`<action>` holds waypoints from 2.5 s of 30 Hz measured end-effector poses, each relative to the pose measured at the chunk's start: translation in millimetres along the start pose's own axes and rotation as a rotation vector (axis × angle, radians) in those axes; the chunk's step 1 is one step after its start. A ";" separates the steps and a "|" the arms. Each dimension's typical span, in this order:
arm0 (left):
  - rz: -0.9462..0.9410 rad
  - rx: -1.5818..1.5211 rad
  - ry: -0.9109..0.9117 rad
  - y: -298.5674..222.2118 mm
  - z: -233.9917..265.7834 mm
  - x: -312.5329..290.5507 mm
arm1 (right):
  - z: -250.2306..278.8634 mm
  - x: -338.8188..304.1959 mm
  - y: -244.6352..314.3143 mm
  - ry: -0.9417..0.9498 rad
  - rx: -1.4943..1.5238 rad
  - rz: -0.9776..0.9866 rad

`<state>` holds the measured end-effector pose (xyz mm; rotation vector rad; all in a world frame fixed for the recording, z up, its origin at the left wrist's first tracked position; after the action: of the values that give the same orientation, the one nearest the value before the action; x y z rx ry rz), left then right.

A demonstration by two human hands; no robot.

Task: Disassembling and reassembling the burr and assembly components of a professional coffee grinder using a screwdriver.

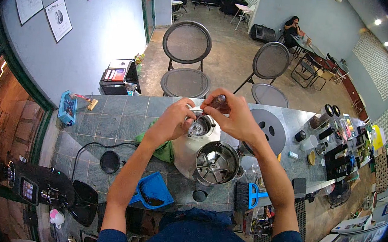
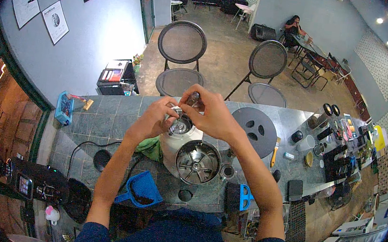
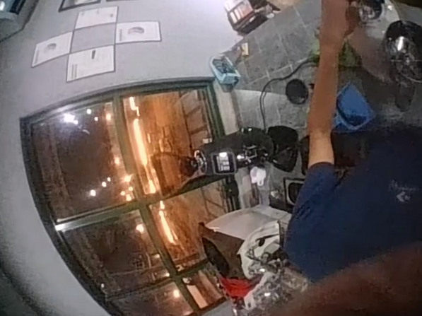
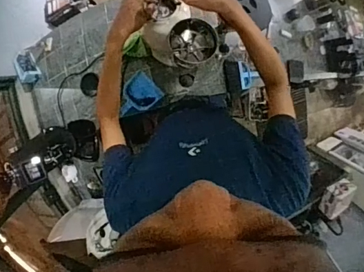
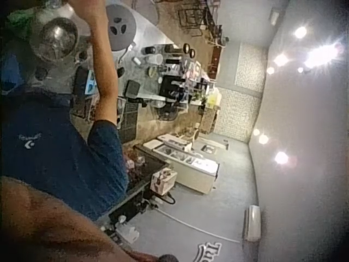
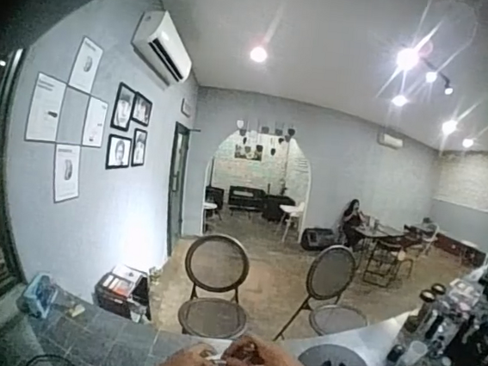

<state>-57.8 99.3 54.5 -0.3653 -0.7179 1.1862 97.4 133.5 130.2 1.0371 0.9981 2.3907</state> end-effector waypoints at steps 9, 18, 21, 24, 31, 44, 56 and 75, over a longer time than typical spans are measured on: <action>0.040 0.018 -0.033 4.9 -5.4 1.7 | 7.7 8.9 -22.4 -0.110 0.028 -0.016; 0.086 -0.269 -0.103 -11.7 4.7 6.8 | -6.4 34.1 -3.0 -0.023 -0.283 -0.035; 0.148 -0.540 -0.083 7.2 -1.4 3.6 | -12.5 41.8 19.1 0.009 -0.381 0.081; -0.042 -0.311 -0.235 10.6 0.9 -8.1 | -12.5 47.7 42.2 0.049 -0.358 0.318; -0.073 -0.101 -0.115 -5.6 1.1 6.6 | -21.7 64.0 53.5 0.423 -0.735 0.187; -0.146 -0.155 -0.254 -2.7 -1.6 2.7 | -37.4 75.4 31.3 0.536 -0.628 0.285; 0.042 -0.372 -0.293 10.0 -4.7 0.9 | -29.3 82.0 34.5 0.609 -0.641 0.283; 0.118 -0.401 -0.270 18.8 -9.2 -3.9 | -38.0 71.7 39.4 0.531 -0.744 0.344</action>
<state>-65.7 103.2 35.2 -0.5938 -1.1892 1.2130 19.7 128.2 175.7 0.3155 -0.0199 3.0135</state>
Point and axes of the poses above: each hand's wrist, its own x-axis towards the middle knuckle, its own z-axis out of the back of the hand, y = z × x, the point moved 8 cm from there along x, towards the middle knuckle, and after that the axes turned 9 degrees about z, right-handed, at the moved point
